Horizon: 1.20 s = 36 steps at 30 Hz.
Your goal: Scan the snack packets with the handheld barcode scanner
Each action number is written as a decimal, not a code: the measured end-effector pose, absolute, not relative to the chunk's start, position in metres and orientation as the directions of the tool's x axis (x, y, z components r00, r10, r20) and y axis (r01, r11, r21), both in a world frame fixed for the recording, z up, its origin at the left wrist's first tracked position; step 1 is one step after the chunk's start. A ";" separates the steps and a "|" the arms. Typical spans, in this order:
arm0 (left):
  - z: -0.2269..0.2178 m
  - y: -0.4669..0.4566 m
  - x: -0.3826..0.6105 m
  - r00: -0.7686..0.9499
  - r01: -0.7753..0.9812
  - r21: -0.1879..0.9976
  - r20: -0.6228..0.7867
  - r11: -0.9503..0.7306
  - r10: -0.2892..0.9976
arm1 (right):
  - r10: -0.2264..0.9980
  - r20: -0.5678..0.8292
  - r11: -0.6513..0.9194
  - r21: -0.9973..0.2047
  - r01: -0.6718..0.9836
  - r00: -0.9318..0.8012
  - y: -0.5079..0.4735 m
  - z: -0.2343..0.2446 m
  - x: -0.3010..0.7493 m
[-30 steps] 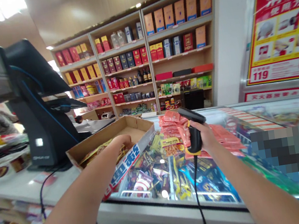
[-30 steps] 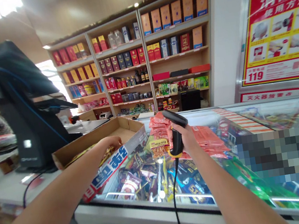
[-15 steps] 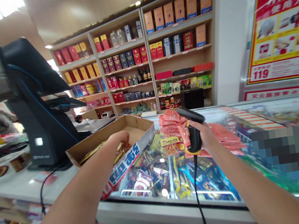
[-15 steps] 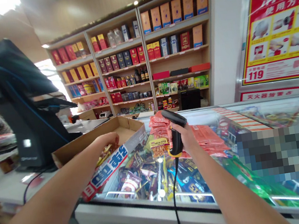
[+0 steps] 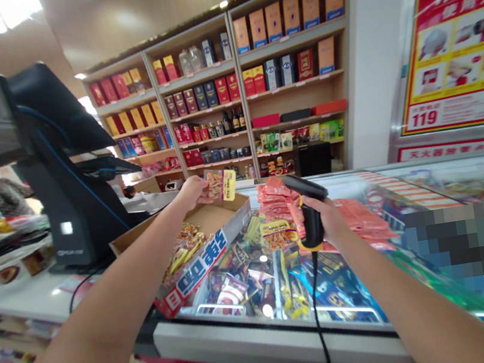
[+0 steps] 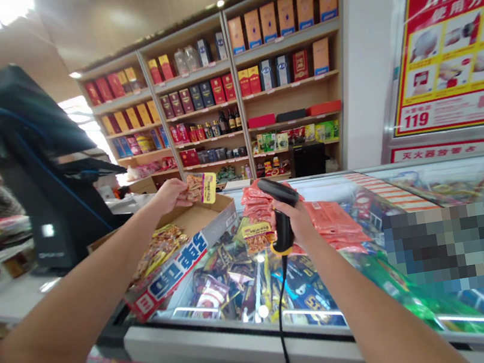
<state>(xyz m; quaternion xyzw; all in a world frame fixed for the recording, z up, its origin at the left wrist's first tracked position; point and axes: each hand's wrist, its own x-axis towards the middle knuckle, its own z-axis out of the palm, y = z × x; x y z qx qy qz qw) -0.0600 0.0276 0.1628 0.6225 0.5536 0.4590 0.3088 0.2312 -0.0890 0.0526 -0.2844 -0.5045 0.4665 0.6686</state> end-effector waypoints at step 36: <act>-0.007 0.003 0.009 0.751 -0.517 0.592 -0.032 0.618 0.659 | 0.925 0.292 0.290 -0.956 -0.043 -0.244 -0.110 0.046 0.204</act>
